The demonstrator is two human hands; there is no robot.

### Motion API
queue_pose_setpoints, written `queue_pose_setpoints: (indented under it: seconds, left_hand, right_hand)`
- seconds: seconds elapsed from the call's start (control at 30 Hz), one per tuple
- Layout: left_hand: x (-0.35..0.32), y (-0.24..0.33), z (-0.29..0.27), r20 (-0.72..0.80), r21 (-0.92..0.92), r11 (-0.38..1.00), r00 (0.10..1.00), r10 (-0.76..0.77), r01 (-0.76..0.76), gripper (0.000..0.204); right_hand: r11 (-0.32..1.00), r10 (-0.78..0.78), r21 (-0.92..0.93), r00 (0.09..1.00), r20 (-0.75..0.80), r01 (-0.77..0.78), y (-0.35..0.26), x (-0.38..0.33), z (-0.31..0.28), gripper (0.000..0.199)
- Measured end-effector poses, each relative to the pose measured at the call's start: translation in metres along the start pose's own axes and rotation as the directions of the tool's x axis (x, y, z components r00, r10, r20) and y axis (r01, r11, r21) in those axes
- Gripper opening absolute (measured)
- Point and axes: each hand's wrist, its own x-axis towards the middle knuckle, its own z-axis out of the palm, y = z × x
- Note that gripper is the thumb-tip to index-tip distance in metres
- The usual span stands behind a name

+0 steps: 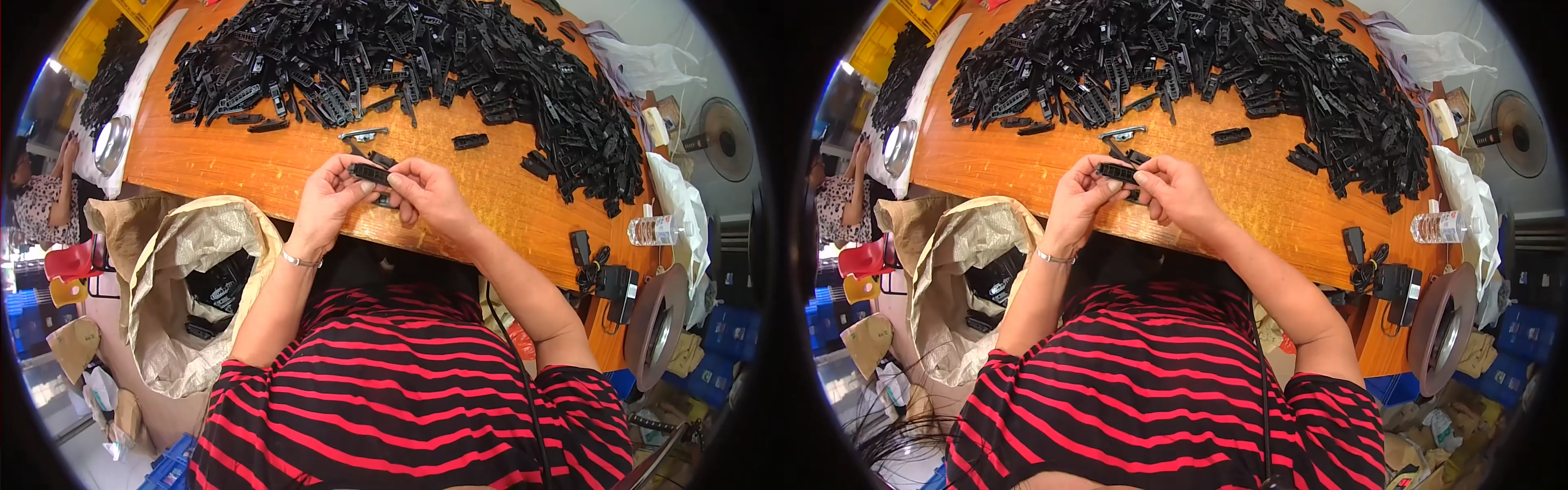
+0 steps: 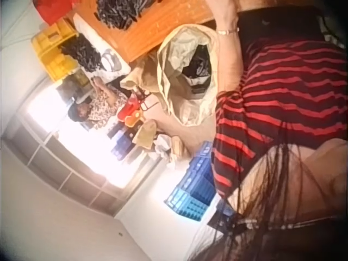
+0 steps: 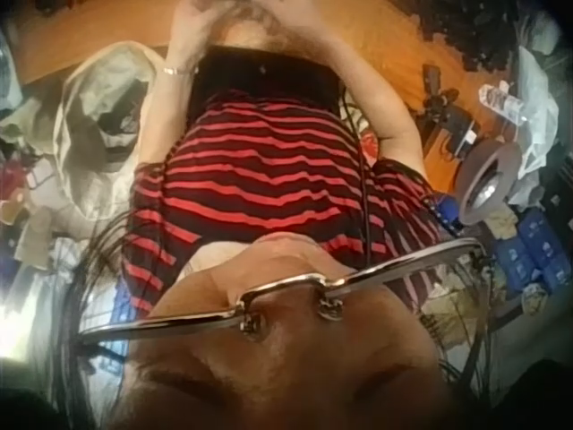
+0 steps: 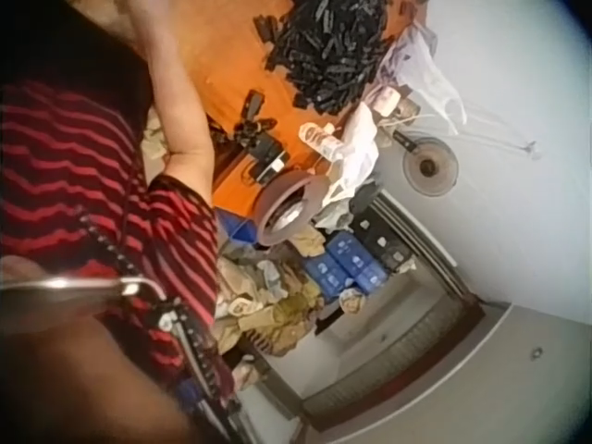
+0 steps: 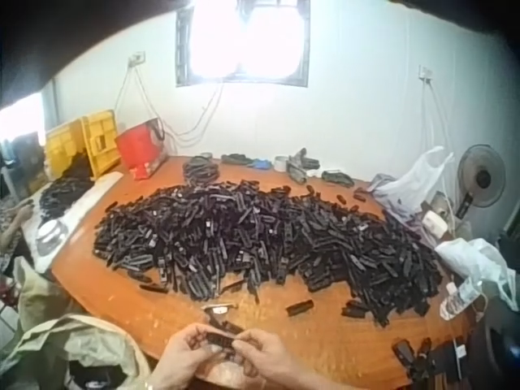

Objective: Assembling and inspecting small black plastic components on a workbench.

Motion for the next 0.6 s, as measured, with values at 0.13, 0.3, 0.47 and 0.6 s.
queue_pose_setpoints:
  seconds: [0.13,0.3,0.47,0.6]
  left_hand:
    - [0.0,0.006,0.006,-0.001,0.101,0.995,1.0,-0.027,0.026,0.026]
    - [0.007,-0.005,-0.006,-0.045,0.35,0.936,0.999,-0.011,0.026,0.017]
    - [0.01,-0.017,-0.006,-0.115,0.527,0.849,0.992,0.049,0.02,0.008]
    - [0.011,-0.019,-0.01,-0.104,0.558,0.829,0.994,0.028,0.035,0.009]
  right_hand:
    - [1.0,0.023,-0.013,0.998,-0.051,-0.024,0.007,-0.006,-0.011,0.015]
    - [0.978,0.094,-0.178,0.99,-0.102,-0.111,0.009,-0.012,-0.005,0.016]
    - [0.963,0.084,-0.243,0.985,-0.153,-0.12,0.012,-0.008,-0.002,0.017]
    - [0.942,0.108,-0.299,0.982,-0.153,-0.15,0.015,-0.006,-0.001,0.017]
